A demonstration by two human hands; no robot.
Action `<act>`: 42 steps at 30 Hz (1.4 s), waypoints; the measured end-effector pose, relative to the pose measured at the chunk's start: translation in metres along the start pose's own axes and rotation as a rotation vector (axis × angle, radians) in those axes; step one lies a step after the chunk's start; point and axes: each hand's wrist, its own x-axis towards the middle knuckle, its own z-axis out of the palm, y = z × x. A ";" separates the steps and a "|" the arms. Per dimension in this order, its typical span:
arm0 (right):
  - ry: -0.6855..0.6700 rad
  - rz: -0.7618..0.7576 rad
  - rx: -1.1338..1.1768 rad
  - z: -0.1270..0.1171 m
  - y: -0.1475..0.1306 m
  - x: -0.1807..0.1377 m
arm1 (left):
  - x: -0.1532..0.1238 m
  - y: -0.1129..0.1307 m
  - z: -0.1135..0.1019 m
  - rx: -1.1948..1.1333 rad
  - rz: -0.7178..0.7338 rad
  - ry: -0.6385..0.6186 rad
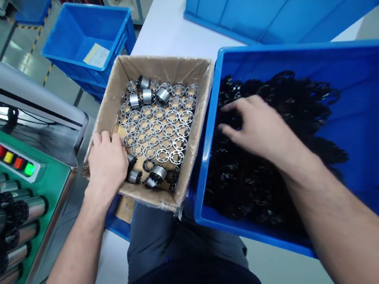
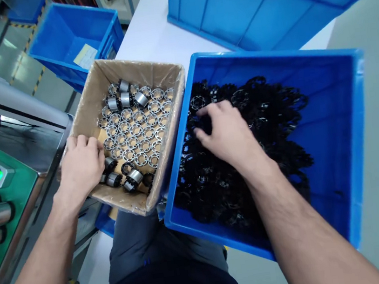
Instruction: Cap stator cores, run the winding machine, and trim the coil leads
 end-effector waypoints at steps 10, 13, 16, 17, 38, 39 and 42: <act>-0.136 -0.028 0.061 0.042 0.014 0.005 | 0.041 0.015 -0.008 -0.046 0.058 -0.074; -0.127 -0.004 0.122 0.042 0.011 0.008 | 0.055 0.012 -0.008 -0.070 0.025 -0.092; -0.102 0.024 0.173 0.042 0.008 0.009 | 0.057 0.009 -0.012 -0.095 0.018 -0.094; -0.095 0.037 0.187 0.042 0.007 0.009 | 0.054 0.008 -0.014 -0.097 0.011 -0.089; -0.053 0.325 0.833 -0.022 -0.037 0.006 | -0.037 0.102 -0.009 -2.223 -0.113 -0.253; -0.053 0.247 0.851 -0.027 -0.047 -0.001 | -0.039 0.105 -0.006 -2.232 -0.095 -0.232; 0.009 -0.051 0.879 -0.033 -0.083 -0.024 | -0.044 0.107 0.003 -2.226 -0.056 -0.234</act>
